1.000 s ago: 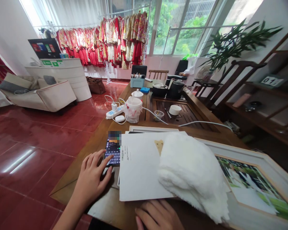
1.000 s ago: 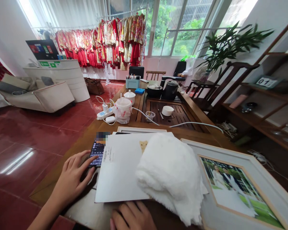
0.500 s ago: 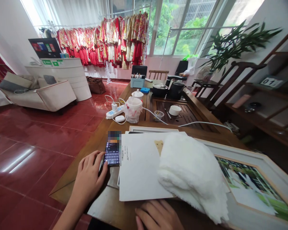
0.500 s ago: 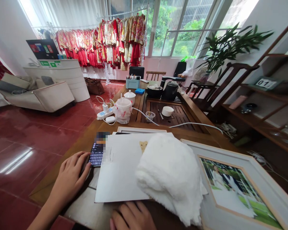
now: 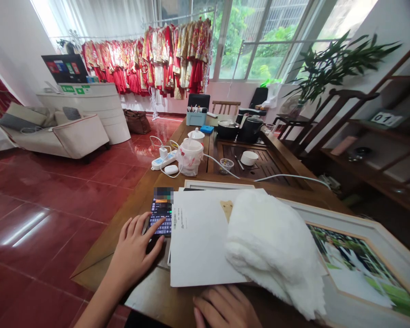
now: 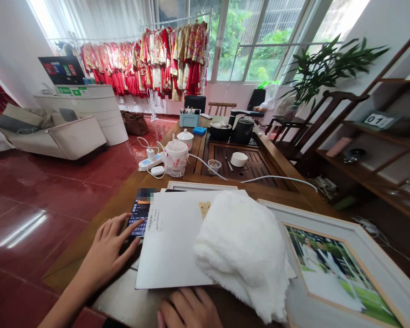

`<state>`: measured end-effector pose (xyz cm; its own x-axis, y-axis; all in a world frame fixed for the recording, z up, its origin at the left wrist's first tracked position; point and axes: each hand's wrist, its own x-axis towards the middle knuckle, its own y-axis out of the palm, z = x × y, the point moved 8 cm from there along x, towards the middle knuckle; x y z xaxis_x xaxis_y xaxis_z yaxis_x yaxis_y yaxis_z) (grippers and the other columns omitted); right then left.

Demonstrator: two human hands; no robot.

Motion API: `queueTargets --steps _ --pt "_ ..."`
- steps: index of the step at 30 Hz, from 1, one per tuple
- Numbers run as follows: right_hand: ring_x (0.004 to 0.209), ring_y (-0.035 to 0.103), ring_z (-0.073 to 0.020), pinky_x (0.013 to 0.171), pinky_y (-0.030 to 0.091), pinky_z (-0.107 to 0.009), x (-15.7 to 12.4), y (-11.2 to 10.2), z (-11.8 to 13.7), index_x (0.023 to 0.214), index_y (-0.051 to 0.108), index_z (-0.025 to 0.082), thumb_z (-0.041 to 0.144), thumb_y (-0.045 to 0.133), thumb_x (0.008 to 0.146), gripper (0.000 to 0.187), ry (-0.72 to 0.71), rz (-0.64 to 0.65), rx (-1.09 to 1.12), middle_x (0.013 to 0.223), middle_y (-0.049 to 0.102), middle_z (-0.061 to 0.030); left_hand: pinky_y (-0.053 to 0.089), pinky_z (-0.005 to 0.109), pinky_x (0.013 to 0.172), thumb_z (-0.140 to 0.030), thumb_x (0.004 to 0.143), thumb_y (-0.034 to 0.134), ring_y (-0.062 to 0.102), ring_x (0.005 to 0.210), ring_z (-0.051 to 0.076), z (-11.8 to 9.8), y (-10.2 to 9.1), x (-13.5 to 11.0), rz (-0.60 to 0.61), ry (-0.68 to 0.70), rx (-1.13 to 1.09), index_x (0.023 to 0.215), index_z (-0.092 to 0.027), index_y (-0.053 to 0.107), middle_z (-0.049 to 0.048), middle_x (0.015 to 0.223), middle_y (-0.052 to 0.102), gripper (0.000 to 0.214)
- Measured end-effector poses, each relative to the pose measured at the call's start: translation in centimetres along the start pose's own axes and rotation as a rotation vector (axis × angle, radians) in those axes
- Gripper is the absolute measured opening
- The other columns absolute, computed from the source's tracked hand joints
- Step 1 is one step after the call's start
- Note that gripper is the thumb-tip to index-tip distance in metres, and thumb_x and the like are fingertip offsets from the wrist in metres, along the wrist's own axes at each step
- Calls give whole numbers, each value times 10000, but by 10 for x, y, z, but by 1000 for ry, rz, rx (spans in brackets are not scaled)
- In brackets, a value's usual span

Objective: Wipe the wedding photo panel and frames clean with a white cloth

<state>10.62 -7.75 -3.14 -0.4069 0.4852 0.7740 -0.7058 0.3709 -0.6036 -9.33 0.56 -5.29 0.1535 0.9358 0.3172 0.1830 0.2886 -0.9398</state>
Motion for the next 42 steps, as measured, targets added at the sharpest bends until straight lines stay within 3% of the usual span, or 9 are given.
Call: queueTargets --steps 13,28,33,38,42 --pt "516 573 -120 510 385 -283 0 -2 2 745 644 193 51 486 805 221 6 9 1 589 636 18 260 579 1124 -420 957 460 384 1333 286 -8 2 1 18 70 33 1473 -409 337 70 1410 431 531" --pt "537 582 -119 533 398 -280 0 -4 4 756 649 183 45 494 802 212 3 4 17 609 647 16 301 574 1110 -370 935 486 423 1288 291 -10 -9 -2 -48 76 2 1368 -322 511 95 1374 446 436" --pt "527 573 -120 532 393 -279 0 -5 3 752 648 189 50 489 809 219 2 -2 6 600 640 19 280 580 1128 -372 938 494 411 1304 292 -19 -8 -2 2 169 -10 1355 -360 516 65 1388 444 418" --pt "534 584 -122 531 395 -276 0 -4 3 754 644 193 47 484 808 223 5 10 8 601 640 15 259 570 1142 -389 950 477 408 1311 287 -14 -4 -1 4 111 -19 1397 -332 479 69 1391 457 451" --pt "516 571 -121 509 382 -275 0 -5 4 749 641 194 47 482 800 222 -5 6 3 585 627 17 248 576 1139 -410 949 484 394 1325 294 -10 0 1 10 86 -13 1443 -390 404 48 1407 459 501"
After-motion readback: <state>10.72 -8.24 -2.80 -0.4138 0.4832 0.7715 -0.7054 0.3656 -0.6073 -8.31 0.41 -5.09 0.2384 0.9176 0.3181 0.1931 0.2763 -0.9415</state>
